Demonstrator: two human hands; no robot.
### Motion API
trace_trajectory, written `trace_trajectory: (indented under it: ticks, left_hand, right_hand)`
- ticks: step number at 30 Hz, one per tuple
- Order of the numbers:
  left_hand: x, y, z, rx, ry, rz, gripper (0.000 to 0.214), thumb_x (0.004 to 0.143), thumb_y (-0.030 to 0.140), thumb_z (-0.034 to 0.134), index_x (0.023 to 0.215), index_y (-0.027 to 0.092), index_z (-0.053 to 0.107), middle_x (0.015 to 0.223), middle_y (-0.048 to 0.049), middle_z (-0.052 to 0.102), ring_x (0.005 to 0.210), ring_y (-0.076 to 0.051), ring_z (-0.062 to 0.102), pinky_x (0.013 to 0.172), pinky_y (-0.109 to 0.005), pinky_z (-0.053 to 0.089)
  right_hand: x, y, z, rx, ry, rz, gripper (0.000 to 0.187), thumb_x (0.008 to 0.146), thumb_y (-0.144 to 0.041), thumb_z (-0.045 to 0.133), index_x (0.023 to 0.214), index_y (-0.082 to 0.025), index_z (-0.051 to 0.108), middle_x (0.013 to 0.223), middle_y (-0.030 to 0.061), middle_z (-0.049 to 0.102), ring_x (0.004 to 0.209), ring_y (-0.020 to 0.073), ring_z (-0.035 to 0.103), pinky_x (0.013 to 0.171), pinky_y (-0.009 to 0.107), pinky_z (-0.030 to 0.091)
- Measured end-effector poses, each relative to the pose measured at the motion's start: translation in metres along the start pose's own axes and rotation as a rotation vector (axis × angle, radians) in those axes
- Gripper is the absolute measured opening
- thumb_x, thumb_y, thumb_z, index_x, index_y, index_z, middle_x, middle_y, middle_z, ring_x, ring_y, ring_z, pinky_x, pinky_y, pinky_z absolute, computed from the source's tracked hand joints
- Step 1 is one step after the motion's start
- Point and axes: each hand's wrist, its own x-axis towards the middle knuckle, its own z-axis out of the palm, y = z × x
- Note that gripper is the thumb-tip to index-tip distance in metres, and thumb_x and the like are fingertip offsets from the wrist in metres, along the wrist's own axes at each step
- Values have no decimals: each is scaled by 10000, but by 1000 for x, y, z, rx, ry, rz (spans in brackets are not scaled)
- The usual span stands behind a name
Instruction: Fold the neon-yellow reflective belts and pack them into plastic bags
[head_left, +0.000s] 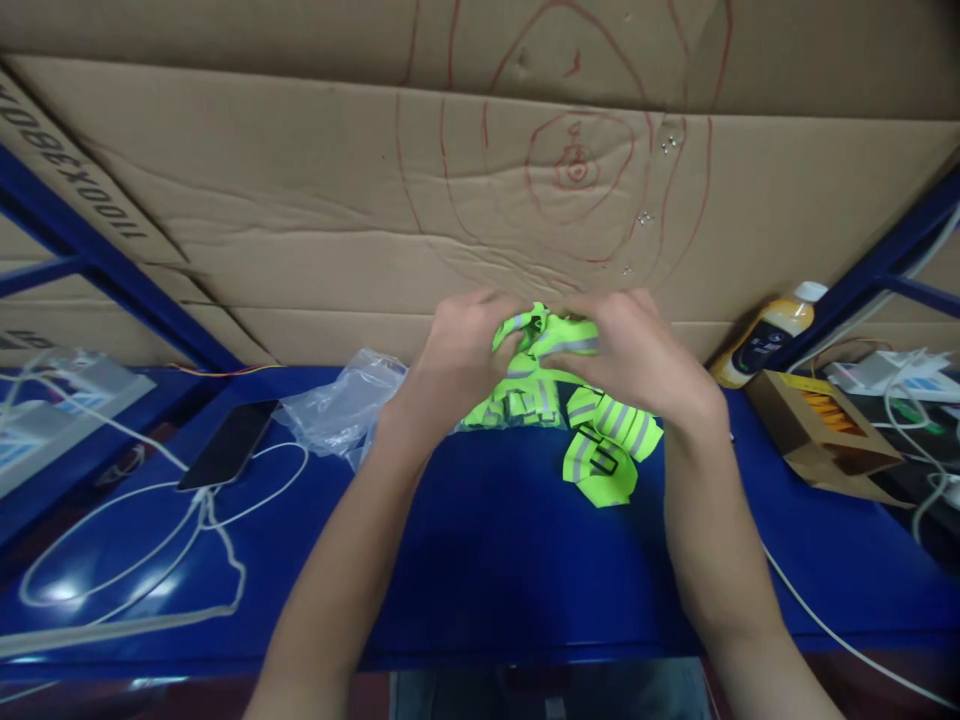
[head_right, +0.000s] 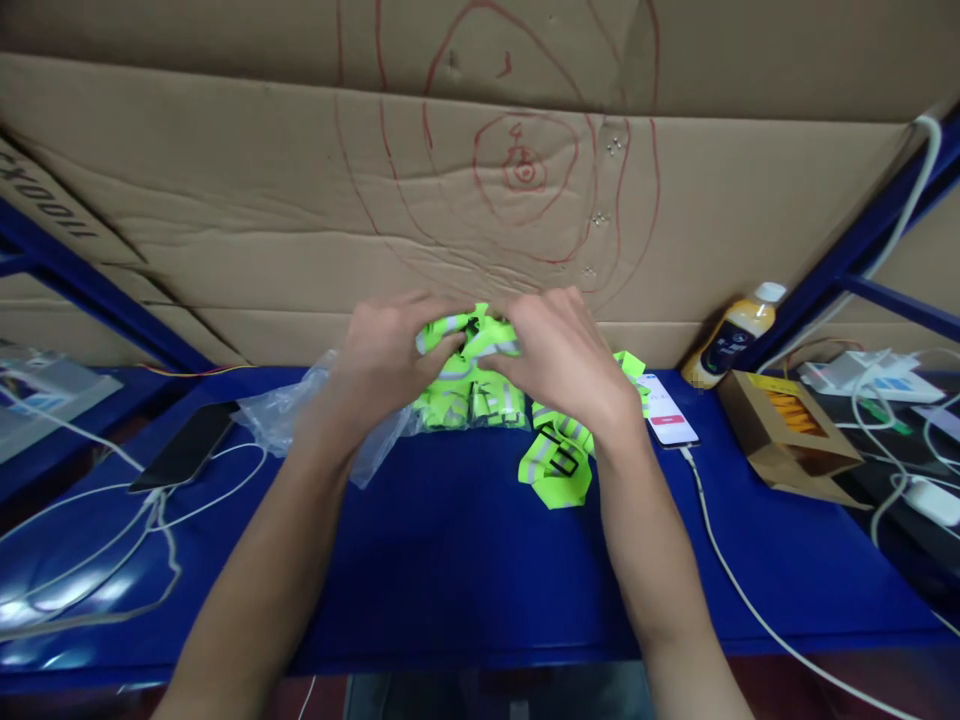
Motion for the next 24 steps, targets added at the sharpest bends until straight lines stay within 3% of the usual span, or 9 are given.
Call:
trace_trajectory:
  ticks: [4, 7, 9, 13, 16, 18, 21, 24]
  left_hand:
    - [-5, 8, -23, -88, -110, -16, 275, 852, 151, 694, 1051, 269, 844, 1051, -41, 829, 1021, -300, 747, 1002, -411, 524]
    - [-9, 6, -40, -149, -182, -6, 338, 823, 121, 632, 1058, 262, 831, 944, -8, 820, 894, -252, 748, 898, -366, 529]
    - [-10, 3, -45, -237, -232, 4, 341, 818, 147, 656, 1102, 256, 809, 990, -7, 816, 914, -238, 742, 884, -340, 538]
    - [-7, -3, -39, -543, -259, 0, 380, 792, 231, 800, 1169, 247, 757, 1258, -53, 769, 1163, -262, 714, 1000, -337, 556]
    - [-5, -2, -27, -939, -282, -185, 380, 841, 393, 821, 1186, 243, 769, 1283, -85, 758, 1106, -280, 744, 907, -361, 611]
    - [-4, 2, -20, -1153, -272, -330, 423, 875, 532, 792, 1166, 225, 783, 1231, -105, 770, 1041, -290, 764, 844, -388, 636]
    - [-4, 8, -13, -1166, -150, -370, 511, 782, 498, 931, 1172, 215, 762, 1129, -80, 776, 961, -248, 766, 797, -355, 635]
    - [-3, 9, -10, -1028, -51, -259, 571, 663, 358, 1034, 1136, 212, 750, 1055, -53, 767, 958, -235, 747, 764, -323, 607]
  right_hand:
    - [5, 1, 5, 109, 76, -164, 261, 858, -424, 888, 994, -236, 766, 877, 34, 763, 989, 295, 673, 1002, 481, 466]
    - [13, 0, 18, 390, 76, -199, 440, 826, -496, 903, 1129, -222, 740, 1092, 46, 772, 1034, 253, 678, 986, 417, 507]
    - [18, -3, 26, 582, 48, -190, 525, 853, -546, 859, 1237, -219, 714, 1234, 65, 758, 1113, 245, 692, 1003, 391, 530]
    - [20, -5, 31, 780, -40, -84, 545, 897, -604, 783, 1282, -221, 733, 1305, 67, 775, 1232, 264, 708, 1087, 400, 532]
    - [19, -1, 29, 802, -29, 55, 431, 909, -574, 775, 1180, -239, 795, 1234, 44, 810, 1208, 275, 732, 1076, 407, 554]
    - [19, 3, 27, 795, 50, 122, 320, 925, -496, 770, 1115, -242, 818, 1180, 34, 828, 1176, 268, 748, 1061, 412, 564]
    - [20, 7, 27, 756, 177, 133, 187, 904, -357, 786, 1024, -220, 831, 1071, 32, 837, 1076, 239, 761, 1045, 401, 561]
    - [22, 11, 32, 819, 154, 148, 169, 910, -380, 787, 962, -225, 829, 1013, 16, 822, 1047, 214, 745, 1034, 364, 547]
